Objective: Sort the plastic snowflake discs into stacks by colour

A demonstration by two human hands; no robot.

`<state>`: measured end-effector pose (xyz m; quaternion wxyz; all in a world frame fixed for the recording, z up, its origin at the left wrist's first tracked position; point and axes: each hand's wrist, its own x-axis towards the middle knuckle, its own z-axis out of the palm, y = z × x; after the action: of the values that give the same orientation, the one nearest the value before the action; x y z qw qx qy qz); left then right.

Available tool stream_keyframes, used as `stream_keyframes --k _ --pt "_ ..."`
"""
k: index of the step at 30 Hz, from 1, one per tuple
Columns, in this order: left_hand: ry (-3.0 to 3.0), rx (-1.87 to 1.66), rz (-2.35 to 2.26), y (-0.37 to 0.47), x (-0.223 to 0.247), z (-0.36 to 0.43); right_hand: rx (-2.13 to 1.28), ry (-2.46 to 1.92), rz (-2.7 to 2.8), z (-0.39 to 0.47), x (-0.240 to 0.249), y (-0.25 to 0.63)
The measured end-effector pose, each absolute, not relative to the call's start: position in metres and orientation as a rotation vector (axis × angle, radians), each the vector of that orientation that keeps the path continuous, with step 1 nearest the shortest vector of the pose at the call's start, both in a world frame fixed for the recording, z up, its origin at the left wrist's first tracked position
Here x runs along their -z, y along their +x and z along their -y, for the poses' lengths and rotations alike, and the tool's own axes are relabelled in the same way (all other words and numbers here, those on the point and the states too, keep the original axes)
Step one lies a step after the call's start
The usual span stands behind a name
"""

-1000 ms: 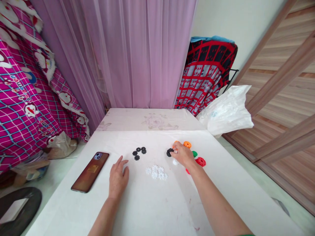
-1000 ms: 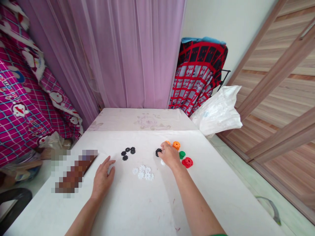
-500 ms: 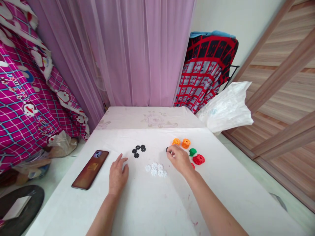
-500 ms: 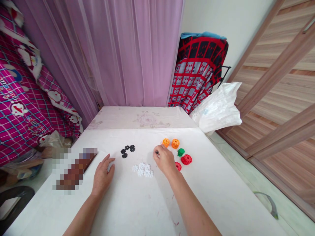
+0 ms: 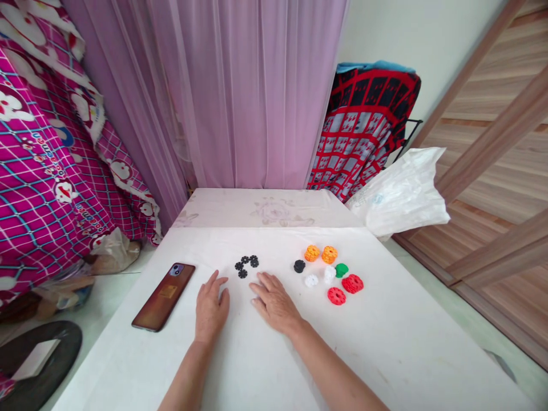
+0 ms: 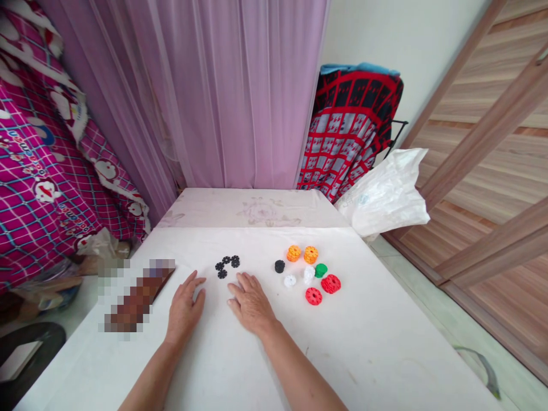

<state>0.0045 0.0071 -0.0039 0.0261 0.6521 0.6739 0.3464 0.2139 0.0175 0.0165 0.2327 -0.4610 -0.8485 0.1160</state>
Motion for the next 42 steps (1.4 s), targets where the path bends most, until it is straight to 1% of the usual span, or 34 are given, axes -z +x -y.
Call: stream_keyframes --k 6,9,11,13,16,18,22,28,34,37,42 --pt "2.007 -1.096 -2.082 0.006 0.004 -0.007 -0.362 -1.113 2.226 -0.032 -0.01 0.206" --pt "1.993 -1.113 -2.075 0.007 0.004 -0.007 -0.46 -1.119 2.124 -0.035 -0.007 0.209" --pt "1.988 -1.11 -2.073 0.007 0.003 -0.007 -0.541 -1.197 2.016 -0.042 -0.009 0.21" --pt "1.99 -1.09 -2.074 0.007 0.003 -0.007 -0.572 -1.371 1.902 -0.052 -0.016 0.208" --pt "1.998 -1.066 -2.072 0.007 0.003 -0.007 -0.528 -1.693 1.847 -0.07 -0.031 0.198" --pt "1.996 -1.067 -2.072 0.007 0.003 -0.007 -0.484 -1.831 1.895 -0.08 -0.04 0.189" --pt "1.989 -1.066 -2.076 0.008 0.002 -0.007 -0.412 -1.904 2.019 -0.089 -0.049 0.172" --pt "1.999 -1.05 -2.07 0.007 0.003 -0.007 -0.371 -1.946 2.043 -0.084 -0.046 0.171" --pt "2.001 -1.075 -2.062 0.005 0.005 -0.007 -0.393 -1.873 2.004 -0.059 -0.051 0.201" --pt "1.996 -1.083 -2.053 0.005 0.005 -0.006 -0.337 -1.863 1.915 -0.055 -0.064 0.235" --pt "1.974 -1.099 -2.045 0.005 0.006 -0.007 -0.265 -1.964 1.794 -0.068 -0.084 0.296"
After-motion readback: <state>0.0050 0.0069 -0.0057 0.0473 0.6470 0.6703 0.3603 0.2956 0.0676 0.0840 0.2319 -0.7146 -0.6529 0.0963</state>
